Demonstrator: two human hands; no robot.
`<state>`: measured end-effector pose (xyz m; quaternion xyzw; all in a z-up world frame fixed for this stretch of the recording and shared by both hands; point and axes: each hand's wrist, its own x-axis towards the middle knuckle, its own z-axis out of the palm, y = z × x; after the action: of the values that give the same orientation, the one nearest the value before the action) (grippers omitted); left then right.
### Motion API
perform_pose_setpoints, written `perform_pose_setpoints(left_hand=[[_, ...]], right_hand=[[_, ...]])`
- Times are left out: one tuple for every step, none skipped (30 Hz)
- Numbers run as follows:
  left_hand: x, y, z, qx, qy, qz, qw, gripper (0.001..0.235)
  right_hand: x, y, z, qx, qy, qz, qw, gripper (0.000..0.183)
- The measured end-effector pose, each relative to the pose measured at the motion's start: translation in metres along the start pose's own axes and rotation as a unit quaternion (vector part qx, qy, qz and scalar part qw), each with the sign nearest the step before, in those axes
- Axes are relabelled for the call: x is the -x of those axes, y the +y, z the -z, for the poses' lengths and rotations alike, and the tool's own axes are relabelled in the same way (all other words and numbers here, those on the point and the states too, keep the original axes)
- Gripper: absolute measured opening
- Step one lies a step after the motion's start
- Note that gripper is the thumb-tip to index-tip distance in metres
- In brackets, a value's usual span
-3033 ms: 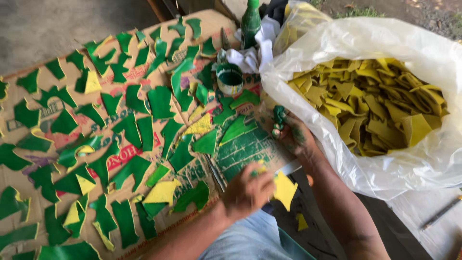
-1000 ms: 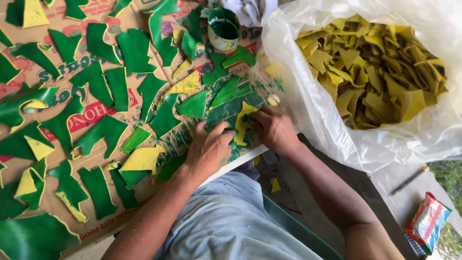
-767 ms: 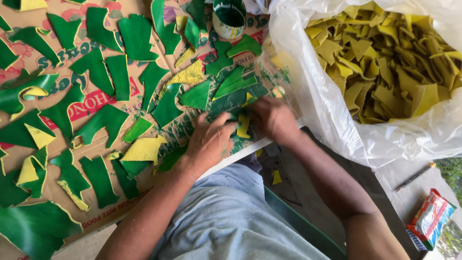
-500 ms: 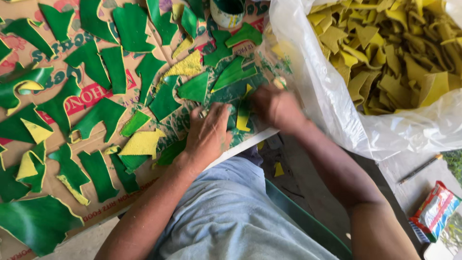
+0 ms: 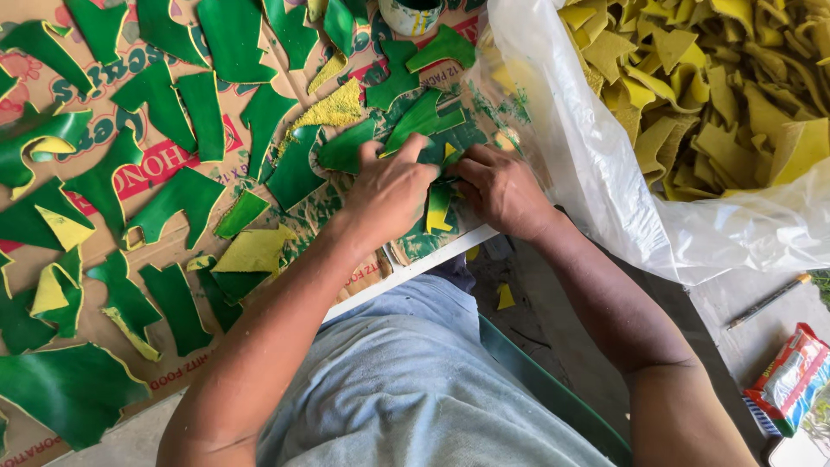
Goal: The person repeatedly picks yellow foam cutouts from a large white bag, places them on a cardboard surface, and paints them green using a cloth dipped in paint. Finished green cutouts are set aside on the cardboard.
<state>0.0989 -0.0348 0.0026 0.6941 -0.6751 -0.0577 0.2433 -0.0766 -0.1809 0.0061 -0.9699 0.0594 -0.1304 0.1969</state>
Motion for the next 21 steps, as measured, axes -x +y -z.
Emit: perform_pose_setpoints(left_hand=[[-0.003, -0.001, -0.001, 0.008, -0.020, 0.008, 1.000, 0.020], [-0.005, -0.002, -0.002, 0.016, -0.039, 0.015, 0.999, 0.017], [-0.008, -0.004, -0.002, 0.019, -0.048, 0.021, 0.998, 0.017], [-0.010, -0.005, -0.003, 0.021, -0.058, 0.028, 0.998, 0.016], [-0.010, -0.006, -0.003, 0.023, -0.068, 0.036, 0.997, 0.016], [-0.008, -0.007, -0.004, 0.014, -0.065, 0.033, 0.997, 0.015], [-0.006, -0.007, -0.005, 0.005, -0.064, 0.026, 0.998, 0.014], [-0.003, -0.007, -0.007, -0.004, -0.062, 0.020, 0.998, 0.013], [-0.004, -0.007, -0.007, 0.001, -0.040, 0.014, 0.999, 0.015], [-0.005, -0.006, -0.008, 0.005, -0.018, 0.007, 1.000, 0.019], [-0.008, -0.008, -0.006, 0.008, 0.007, 0.001, 1.000, 0.022], [-0.010, -0.011, -0.004, 0.003, 0.006, 0.003, 1.000, 0.022], [-0.008, -0.011, -0.005, 0.003, 0.000, 0.007, 1.000, 0.022], [-0.006, -0.011, -0.006, 0.003, -0.006, 0.010, 1.000, 0.023], [-0.004, -0.009, -0.009, 0.000, -0.023, 0.014, 1.000, 0.021], [-0.003, -0.007, -0.011, -0.002, -0.040, 0.018, 0.999, 0.020], [-0.006, -0.009, -0.008, -0.010, -0.051, 0.022, 0.998, 0.018], [-0.008, -0.010, -0.003, 0.003, -0.043, 0.016, 0.999, 0.023], [-0.006, -0.012, 0.001, 0.014, -0.036, 0.010, 0.999, 0.028], [-0.004, -0.014, 0.006, 0.026, -0.030, 0.005, 0.999, 0.033], [-0.003, -0.013, 0.007, 0.033, -0.060, 0.018, 0.997, 0.037]], right_hand=[[0.003, -0.001, -0.002, -0.002, -0.015, 0.033, 0.999, 0.020], [0.005, -0.003, -0.003, -0.004, -0.030, 0.065, 0.997, 0.021], [0.006, -0.004, -0.003, -0.005, -0.043, 0.098, 0.994, 0.021], [0.006, -0.006, -0.002, -0.008, -0.056, 0.109, 0.992, 0.023], [0.005, -0.010, 0.000, -0.013, -0.070, 0.121, 0.990, 0.025], [0.004, -0.014, 0.001, -0.019, -0.084, 0.133, 0.987, 0.027], [0.003, -0.018, 0.003, 0.000, -0.068, 0.121, 0.990, 0.027], [0.003, -0.022, 0.004, 0.019, -0.052, 0.109, 0.993, 0.027], [0.000, -0.024, 0.008, 0.041, -0.035, 0.099, 0.994, 0.026], [-0.001, -0.026, 0.011, 0.013, -0.045, 0.110, 0.993, 0.026], [-0.006, -0.027, 0.014, -0.013, -0.055, 0.126, 0.990, 0.025], [-0.010, -0.027, 0.016, -0.038, -0.065, 0.141, 0.987, 0.025], [-0.009, -0.028, 0.014, -0.013, -0.058, 0.130, 0.990, 0.027], [-0.005, -0.029, 0.010, 0.012, -0.052, 0.119, 0.992, 0.029], [0.001, -0.028, 0.008, 0.039, -0.046, 0.104, 0.993, 0.031], [0.007, -0.028, 0.005, 0.024, -0.045, 0.114, 0.992, 0.030], [0.005, -0.024, 0.004, 0.012, -0.039, 0.130, 0.991, 0.030], [0.002, -0.020, 0.004, 0.001, -0.034, 0.147, 0.989, 0.030], [0.000, -0.019, 0.002, 0.027, -0.037, 0.141, 0.989, 0.027], [-0.004, -0.017, 0.000, 0.053, -0.040, 0.134, 0.989, 0.023], [-0.004, -0.016, -0.001, 0.080, -0.045, 0.123, 0.988, 0.020]])
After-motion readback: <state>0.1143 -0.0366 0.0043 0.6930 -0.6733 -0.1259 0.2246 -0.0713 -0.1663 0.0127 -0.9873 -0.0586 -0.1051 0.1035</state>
